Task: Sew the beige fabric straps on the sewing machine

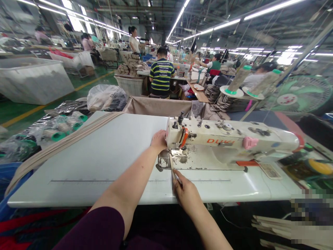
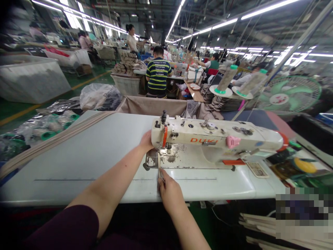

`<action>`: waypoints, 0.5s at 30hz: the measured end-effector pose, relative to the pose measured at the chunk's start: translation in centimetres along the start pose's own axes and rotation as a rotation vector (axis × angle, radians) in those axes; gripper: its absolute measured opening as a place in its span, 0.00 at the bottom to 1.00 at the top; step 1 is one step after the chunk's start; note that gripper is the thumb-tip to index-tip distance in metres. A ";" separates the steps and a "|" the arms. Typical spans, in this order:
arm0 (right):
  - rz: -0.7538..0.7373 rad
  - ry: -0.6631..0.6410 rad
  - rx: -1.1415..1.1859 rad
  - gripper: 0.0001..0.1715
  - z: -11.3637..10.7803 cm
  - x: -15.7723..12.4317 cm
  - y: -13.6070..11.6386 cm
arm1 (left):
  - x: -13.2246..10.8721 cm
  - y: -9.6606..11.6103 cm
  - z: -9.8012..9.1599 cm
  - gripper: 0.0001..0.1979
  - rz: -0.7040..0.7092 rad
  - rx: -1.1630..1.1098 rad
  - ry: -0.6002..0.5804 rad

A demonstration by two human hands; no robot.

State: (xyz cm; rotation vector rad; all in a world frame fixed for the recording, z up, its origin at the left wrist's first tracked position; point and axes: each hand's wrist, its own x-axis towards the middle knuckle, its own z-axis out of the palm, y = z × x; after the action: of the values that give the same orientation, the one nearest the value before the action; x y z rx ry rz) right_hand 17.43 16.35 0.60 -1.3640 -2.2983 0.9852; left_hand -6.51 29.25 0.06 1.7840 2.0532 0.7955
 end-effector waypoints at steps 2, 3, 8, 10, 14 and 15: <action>0.004 0.012 -0.005 0.28 0.1 0.1 0.0 | 0.1 -0.2 -0.1 0.28 0.041 -0.005 -0.023; 0.006 0.018 -0.005 0.28 0.2 0.1 0.0 | 0.2 -0.3 -0.1 0.27 0.063 -0.009 -0.036; 0.012 0.037 -0.010 0.28 0.3 0.2 -0.2 | -0.1 -0.4 -0.3 0.24 0.095 -0.034 -0.038; 0.029 0.031 -0.017 0.28 0.3 0.3 -0.4 | -0.3 -0.3 -0.3 0.22 0.089 -0.046 -0.022; 0.043 0.014 -0.005 0.29 0.2 0.4 -0.8 | -0.6 0.1 -0.4 0.18 0.084 -0.078 0.001; 0.042 0.017 0.002 0.28 0.2 0.5 -0.8 | -0.6 0.1 -0.4 0.18 0.083 -0.086 0.007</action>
State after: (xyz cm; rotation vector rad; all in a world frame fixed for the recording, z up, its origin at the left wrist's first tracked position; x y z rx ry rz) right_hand 16.57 16.45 1.00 -1.4201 -2.2640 0.9849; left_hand -6.48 28.56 0.36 1.8318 1.9293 0.9000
